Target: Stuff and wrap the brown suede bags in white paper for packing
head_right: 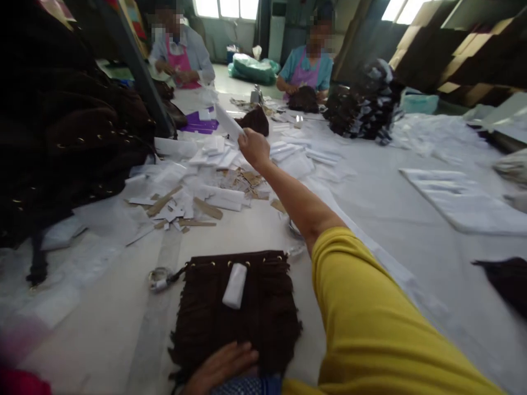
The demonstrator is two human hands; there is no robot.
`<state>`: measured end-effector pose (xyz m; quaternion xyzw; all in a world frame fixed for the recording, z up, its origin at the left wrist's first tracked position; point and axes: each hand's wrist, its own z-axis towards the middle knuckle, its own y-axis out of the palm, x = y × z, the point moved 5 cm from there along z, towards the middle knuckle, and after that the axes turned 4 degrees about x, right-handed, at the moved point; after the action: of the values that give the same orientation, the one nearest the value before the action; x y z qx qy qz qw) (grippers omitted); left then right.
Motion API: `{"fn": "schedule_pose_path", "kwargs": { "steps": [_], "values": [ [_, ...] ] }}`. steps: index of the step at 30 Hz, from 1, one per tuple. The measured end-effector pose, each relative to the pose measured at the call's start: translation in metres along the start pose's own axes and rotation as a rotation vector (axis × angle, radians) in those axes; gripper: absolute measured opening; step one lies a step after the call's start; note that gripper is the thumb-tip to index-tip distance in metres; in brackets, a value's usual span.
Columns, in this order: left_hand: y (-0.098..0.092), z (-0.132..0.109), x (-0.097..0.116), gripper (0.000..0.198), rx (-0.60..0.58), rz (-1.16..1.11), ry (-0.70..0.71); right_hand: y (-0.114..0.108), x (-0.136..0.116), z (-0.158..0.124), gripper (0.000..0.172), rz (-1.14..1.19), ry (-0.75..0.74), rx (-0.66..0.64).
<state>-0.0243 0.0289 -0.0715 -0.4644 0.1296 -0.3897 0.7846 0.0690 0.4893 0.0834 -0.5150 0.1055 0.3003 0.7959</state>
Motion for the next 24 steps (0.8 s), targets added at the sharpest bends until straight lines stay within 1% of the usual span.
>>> {"fn": "schedule_pose_path", "kwargs": {
  "steps": [1, 2, 3, 4, 6, 8, 10, 12, 13, 15, 18, 20, 21, 24],
  "values": [
    [0.000, -0.003, 0.019, 0.039, 0.009, -0.055, 0.052, -0.019, -0.004, -0.012, 0.044, 0.153, -0.037, 0.022],
    [-0.001, -0.004, 0.033, 0.042, 0.013, -0.095, 0.083, -0.038, -0.008, -0.028, 0.046, 0.314, -0.056, 0.018],
    [-0.004, -0.003, 0.043, 0.043, 0.018, -0.118, 0.099, -0.059, -0.014, -0.050, 0.048, 0.474, -0.062, -0.010],
    [-0.008, -0.002, 0.048, 0.044, 0.019, -0.119, 0.085, -0.079, -0.020, -0.077, 0.049, 0.608, -0.048, -0.072],
    [-0.017, 0.002, 0.049, 0.044, 0.008, -0.076, 0.005, -0.121, -0.035, -0.144, 0.048, 0.789, -0.008, -0.184],
    [-0.025, 0.003, 0.046, 0.046, -0.028, -0.012, -0.083, -0.163, -0.048, -0.221, 0.047, 0.885, 0.040, -0.247],
    [-0.029, 0.001, 0.042, 0.051, -0.104, 0.030, -0.122, -0.199, -0.058, -0.296, 0.042, 0.907, 0.074, -0.284],
    [-0.028, -0.002, 0.038, 0.052, -0.182, 0.035, -0.109, -0.222, -0.065, -0.364, 0.032, 0.857, 0.053, -0.329],
    [-0.027, -0.003, 0.034, 0.052, -0.222, 0.021, -0.102, -0.228, -0.068, -0.394, 0.028, 0.804, 0.014, -0.346],
    [-0.026, -0.003, 0.025, 0.051, -0.295, -0.037, -0.099, -0.230, -0.071, -0.446, 0.024, 0.664, -0.100, -0.376],
    [-0.035, 0.005, 0.013, 0.055, -0.369, -0.180, -0.141, -0.212, -0.073, -0.505, 0.028, 0.411, -0.322, -0.337],
    [-0.045, 0.014, 0.007, 0.063, -0.397, -0.273, -0.181, -0.195, -0.071, -0.531, 0.032, 0.226, -0.456, -0.259],
    [-0.051, 0.019, 0.006, 0.066, -0.417, -0.308, -0.197, -0.186, -0.069, -0.539, 0.033, 0.141, -0.507, -0.216],
    [-0.063, 0.032, 0.003, 0.069, -0.500, -0.352, -0.210, -0.164, -0.063, -0.549, 0.034, -0.044, -0.598, -0.092]
  ]
}}
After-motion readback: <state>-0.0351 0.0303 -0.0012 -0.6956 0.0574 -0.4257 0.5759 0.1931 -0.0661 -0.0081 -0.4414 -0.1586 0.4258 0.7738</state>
